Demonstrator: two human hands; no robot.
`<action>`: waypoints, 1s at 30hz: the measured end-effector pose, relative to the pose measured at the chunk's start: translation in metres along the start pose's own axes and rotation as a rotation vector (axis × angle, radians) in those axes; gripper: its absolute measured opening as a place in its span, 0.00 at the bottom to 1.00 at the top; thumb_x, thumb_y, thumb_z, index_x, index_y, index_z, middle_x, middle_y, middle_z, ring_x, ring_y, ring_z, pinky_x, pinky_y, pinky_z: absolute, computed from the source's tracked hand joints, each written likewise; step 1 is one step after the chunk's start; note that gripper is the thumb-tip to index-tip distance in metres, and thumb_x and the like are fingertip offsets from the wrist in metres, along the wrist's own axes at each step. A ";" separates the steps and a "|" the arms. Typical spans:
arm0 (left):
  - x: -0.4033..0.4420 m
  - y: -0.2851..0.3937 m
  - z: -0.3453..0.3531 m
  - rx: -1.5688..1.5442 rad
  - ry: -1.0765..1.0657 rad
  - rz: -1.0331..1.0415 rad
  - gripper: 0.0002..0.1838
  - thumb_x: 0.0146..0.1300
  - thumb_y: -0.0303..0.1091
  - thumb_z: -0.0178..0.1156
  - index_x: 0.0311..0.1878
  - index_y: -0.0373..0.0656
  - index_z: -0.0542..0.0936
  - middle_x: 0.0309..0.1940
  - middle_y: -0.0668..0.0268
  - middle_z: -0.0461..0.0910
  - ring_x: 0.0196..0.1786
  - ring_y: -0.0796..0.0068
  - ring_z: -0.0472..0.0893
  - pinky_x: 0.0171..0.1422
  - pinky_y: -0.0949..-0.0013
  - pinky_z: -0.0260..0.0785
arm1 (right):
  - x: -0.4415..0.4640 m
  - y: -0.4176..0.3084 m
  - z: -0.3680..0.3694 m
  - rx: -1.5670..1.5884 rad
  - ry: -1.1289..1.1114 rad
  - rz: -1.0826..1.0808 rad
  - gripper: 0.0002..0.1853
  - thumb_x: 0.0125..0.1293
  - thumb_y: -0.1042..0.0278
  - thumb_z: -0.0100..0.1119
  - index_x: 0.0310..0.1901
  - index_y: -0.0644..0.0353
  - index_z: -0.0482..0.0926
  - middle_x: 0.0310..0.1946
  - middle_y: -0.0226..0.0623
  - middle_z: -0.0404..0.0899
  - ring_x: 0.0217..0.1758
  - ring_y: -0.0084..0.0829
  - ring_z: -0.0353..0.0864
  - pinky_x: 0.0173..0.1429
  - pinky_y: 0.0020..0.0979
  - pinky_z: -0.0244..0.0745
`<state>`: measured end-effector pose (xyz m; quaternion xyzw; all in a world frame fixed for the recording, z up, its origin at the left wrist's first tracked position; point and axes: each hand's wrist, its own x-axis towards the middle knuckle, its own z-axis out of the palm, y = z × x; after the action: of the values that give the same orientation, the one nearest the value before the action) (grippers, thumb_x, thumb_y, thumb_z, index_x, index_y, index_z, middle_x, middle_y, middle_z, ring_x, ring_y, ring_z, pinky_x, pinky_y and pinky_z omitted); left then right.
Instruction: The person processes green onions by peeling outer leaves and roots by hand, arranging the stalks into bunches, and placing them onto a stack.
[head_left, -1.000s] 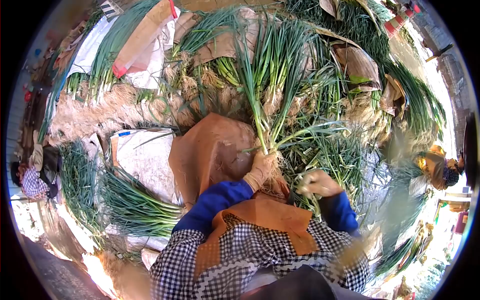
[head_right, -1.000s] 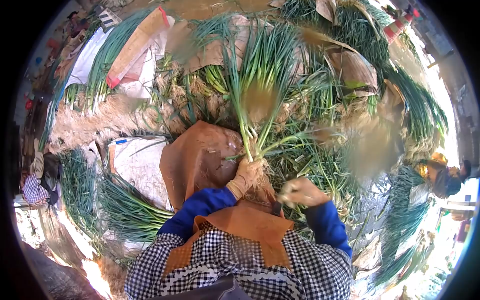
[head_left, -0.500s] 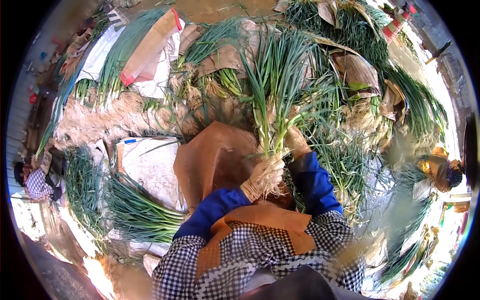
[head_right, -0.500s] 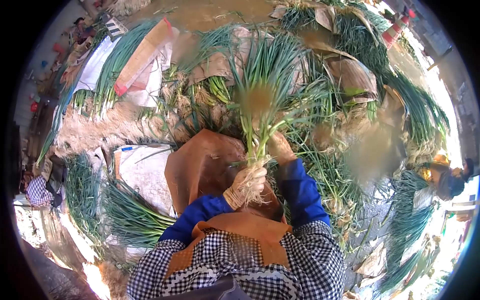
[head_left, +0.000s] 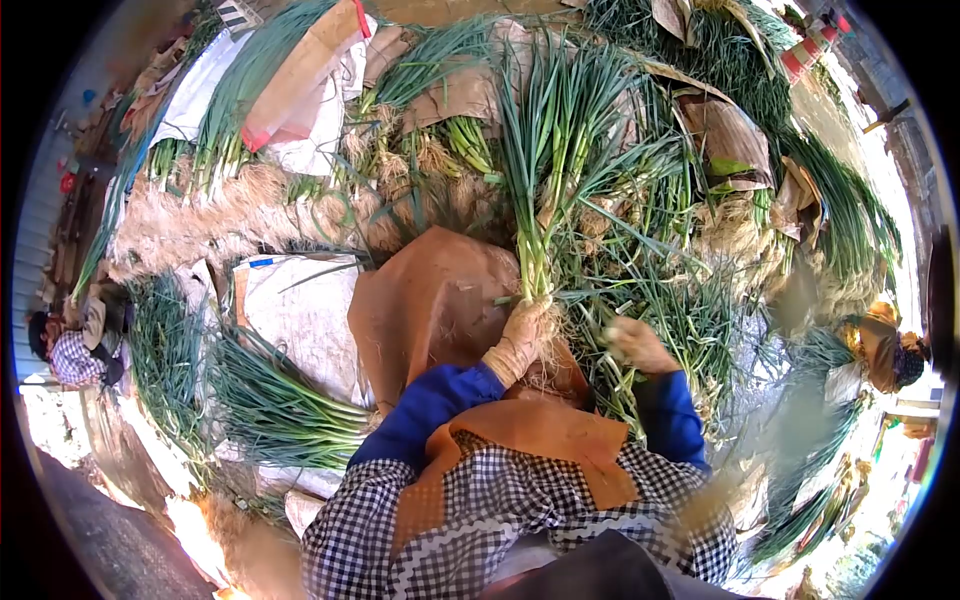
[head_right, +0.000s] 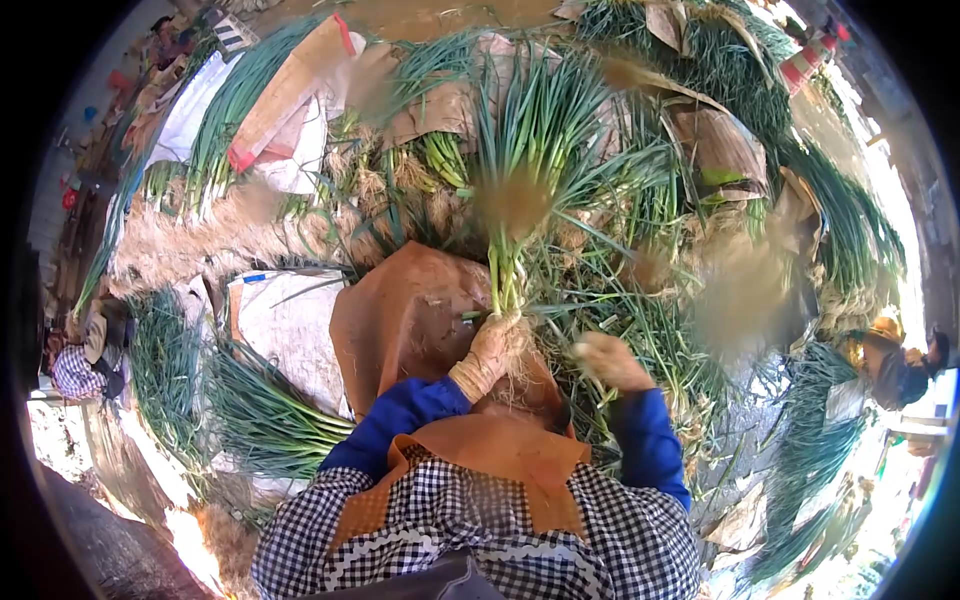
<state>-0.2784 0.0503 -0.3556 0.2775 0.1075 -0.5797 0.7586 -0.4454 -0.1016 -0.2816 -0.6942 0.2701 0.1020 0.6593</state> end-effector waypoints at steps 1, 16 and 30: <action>0.001 0.000 0.001 0.002 0.020 0.006 0.06 0.61 0.32 0.56 0.40 0.43 0.74 0.25 0.68 0.74 0.20 0.82 0.67 0.20 0.80 0.59 | -0.012 0.025 -0.029 0.083 0.023 0.055 0.16 0.65 0.55 0.49 0.32 0.61 0.75 0.24 0.35 0.75 0.25 0.29 0.74 0.32 0.32 0.72; 0.009 -0.018 -0.014 0.232 0.085 0.050 0.09 0.63 0.33 0.54 0.44 0.44 0.73 0.31 0.70 0.73 0.32 0.78 0.74 0.34 0.74 0.69 | 0.146 -0.046 0.055 -0.753 0.815 -0.355 0.19 0.62 0.51 0.52 0.27 0.62 0.73 0.20 0.51 0.74 0.26 0.50 0.75 0.30 0.41 0.68; -0.003 -0.004 0.006 0.195 -0.068 0.004 0.06 0.59 0.29 0.55 0.39 0.38 0.75 0.23 0.70 0.73 0.21 0.82 0.70 0.23 0.80 0.62 | -0.075 0.098 -0.082 -1.172 0.426 0.439 0.22 0.60 0.46 0.52 0.37 0.61 0.78 0.29 0.45 0.80 0.32 0.43 0.80 0.37 0.40 0.73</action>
<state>-0.2836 0.0491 -0.3505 0.3305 0.0243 -0.5949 0.7323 -0.5752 -0.1621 -0.3193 -0.8720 0.4297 0.2244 0.0684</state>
